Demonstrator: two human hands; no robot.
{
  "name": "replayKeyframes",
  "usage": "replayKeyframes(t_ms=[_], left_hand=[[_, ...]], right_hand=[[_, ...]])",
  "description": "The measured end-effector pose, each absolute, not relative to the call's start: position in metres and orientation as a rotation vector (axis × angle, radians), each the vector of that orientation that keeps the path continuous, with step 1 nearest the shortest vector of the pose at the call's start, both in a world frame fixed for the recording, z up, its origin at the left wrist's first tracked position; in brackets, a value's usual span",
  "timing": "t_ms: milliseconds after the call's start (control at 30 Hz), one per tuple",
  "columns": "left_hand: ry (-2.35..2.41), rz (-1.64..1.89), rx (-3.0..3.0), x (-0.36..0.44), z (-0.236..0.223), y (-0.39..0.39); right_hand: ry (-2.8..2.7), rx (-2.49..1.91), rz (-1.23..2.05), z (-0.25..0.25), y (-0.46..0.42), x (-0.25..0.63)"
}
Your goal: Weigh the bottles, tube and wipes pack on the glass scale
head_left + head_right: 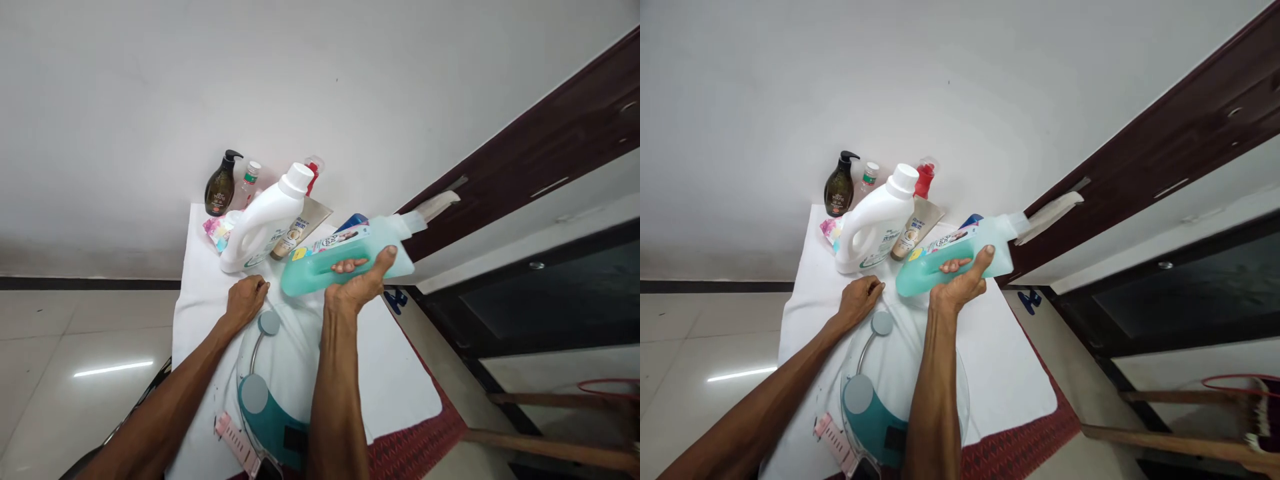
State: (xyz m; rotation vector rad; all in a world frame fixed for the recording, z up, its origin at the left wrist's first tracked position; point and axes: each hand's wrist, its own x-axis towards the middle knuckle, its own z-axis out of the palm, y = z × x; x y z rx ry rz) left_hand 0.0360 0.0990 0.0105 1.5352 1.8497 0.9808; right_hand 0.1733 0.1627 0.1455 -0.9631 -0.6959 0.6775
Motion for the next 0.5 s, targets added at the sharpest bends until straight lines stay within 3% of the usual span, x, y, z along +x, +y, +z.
replayKeyframes(t_ms=[267, 500], left_hand=[[1.840, 0.893, 1.574, 0.031, 0.013, 0.100], [1.920, 0.883, 1.636, 0.034, 0.007, 0.107]], right_hand=[[-0.811, -0.908, 0.727, 0.198, 0.093, 0.204], [-0.906, -1.010, 0.681, 0.180, 0.010, 0.230]])
